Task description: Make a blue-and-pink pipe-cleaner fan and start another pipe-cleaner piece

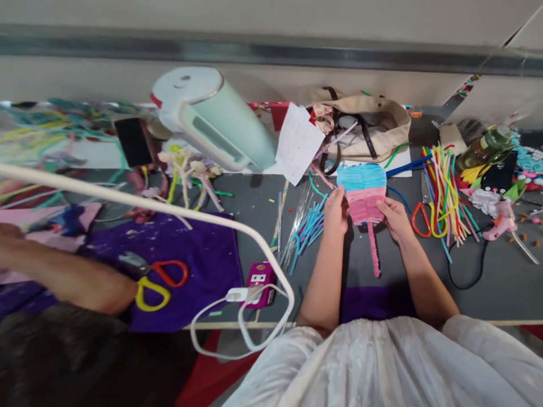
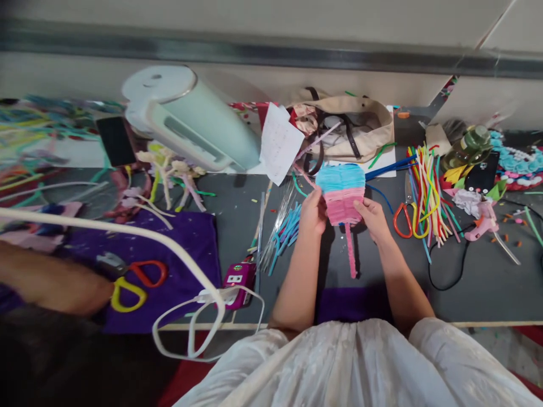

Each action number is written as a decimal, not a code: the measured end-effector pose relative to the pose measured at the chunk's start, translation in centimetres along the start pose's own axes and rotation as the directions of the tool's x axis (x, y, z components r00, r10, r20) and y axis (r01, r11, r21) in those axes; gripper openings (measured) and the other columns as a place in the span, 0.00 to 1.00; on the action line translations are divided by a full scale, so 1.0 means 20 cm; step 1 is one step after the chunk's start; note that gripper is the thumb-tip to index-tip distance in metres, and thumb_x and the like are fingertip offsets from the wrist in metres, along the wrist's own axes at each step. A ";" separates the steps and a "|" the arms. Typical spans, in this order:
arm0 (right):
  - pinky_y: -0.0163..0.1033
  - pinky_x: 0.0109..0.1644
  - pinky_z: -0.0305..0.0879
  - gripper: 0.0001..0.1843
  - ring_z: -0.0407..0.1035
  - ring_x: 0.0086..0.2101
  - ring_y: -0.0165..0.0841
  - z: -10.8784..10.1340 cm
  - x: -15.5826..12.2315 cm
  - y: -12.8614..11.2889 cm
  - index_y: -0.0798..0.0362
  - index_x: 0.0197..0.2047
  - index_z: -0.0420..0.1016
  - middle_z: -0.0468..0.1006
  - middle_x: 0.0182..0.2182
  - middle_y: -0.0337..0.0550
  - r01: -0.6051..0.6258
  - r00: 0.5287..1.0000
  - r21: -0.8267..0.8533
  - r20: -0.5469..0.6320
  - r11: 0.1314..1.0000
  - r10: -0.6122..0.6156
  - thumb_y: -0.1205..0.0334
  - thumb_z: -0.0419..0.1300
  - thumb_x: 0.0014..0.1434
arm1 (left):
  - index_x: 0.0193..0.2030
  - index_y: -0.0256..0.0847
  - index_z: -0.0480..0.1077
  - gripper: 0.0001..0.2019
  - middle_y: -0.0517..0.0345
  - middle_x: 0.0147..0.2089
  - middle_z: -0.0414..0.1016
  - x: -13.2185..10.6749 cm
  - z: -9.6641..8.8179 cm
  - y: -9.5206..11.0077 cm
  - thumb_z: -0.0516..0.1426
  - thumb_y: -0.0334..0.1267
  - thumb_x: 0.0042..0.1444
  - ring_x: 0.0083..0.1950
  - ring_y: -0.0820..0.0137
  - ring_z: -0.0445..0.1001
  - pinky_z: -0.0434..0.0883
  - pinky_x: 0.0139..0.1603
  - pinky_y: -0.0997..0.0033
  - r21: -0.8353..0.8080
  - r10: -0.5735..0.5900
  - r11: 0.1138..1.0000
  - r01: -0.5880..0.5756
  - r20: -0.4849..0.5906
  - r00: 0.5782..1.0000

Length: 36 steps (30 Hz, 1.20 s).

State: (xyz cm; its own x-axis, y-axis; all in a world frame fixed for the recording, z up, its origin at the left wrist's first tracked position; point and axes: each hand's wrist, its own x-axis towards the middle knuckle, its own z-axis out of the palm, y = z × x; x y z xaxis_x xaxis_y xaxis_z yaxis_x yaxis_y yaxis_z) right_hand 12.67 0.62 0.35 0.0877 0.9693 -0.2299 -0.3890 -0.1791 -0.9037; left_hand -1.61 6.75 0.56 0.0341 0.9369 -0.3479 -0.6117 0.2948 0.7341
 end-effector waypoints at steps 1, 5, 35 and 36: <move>0.36 0.24 0.71 0.22 0.66 0.20 0.28 -0.01 0.01 0.00 0.52 0.40 0.80 0.78 0.24 0.37 0.013 1.000 -0.001 -0.020 1.000 -0.013 0.43 0.69 0.50 | 0.30 0.38 0.72 0.19 0.61 0.27 0.76 -0.02 0.00 -0.02 0.71 0.48 0.40 0.28 0.72 0.74 0.69 0.32 0.72 0.034 -0.021 0.999 0.018 0.073 0.997; 0.35 0.25 0.71 0.23 0.68 0.21 0.28 -0.03 0.02 0.00 0.52 0.40 0.79 0.79 0.25 0.38 0.060 0.997 -0.030 -0.047 0.998 -0.061 0.42 0.68 0.50 | 0.39 0.36 0.76 0.23 0.54 0.35 0.81 -0.08 0.01 -0.07 0.73 0.42 0.36 0.35 0.66 0.79 0.72 0.41 0.67 0.085 -0.048 0.996 0.031 0.205 0.978; 0.32 0.26 0.70 0.23 0.69 0.25 0.26 -0.04 0.03 0.01 0.48 0.48 0.77 0.80 0.31 0.36 0.141 0.971 -0.123 -0.174 0.982 -0.162 0.51 0.69 0.49 | 0.38 0.37 0.75 0.23 0.57 0.31 0.80 -0.02 -0.06 -0.10 0.72 0.48 0.38 0.28 0.71 0.76 0.71 0.30 0.71 0.047 -0.075 0.996 0.070 0.107 0.991; 0.31 0.26 0.70 0.24 0.70 0.26 0.26 -0.05 0.02 0.01 0.49 0.48 0.77 0.80 0.31 0.36 0.097 0.986 -0.107 -0.123 0.990 -0.110 0.50 0.70 0.48 | 0.37 0.38 0.75 0.23 0.59 0.31 0.79 -0.02 -0.06 -0.10 0.72 0.48 0.38 0.27 0.72 0.75 0.70 0.29 0.72 0.046 -0.080 0.996 0.076 0.095 0.992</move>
State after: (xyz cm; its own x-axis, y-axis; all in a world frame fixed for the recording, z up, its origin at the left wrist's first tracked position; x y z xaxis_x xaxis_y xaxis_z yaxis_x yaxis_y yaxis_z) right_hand 13.55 0.92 -0.25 0.2424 0.9548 -0.1720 -0.2786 -0.1013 -0.9550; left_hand -1.41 5.59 -1.44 0.1576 0.9239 -0.3486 -0.5701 0.3733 0.7319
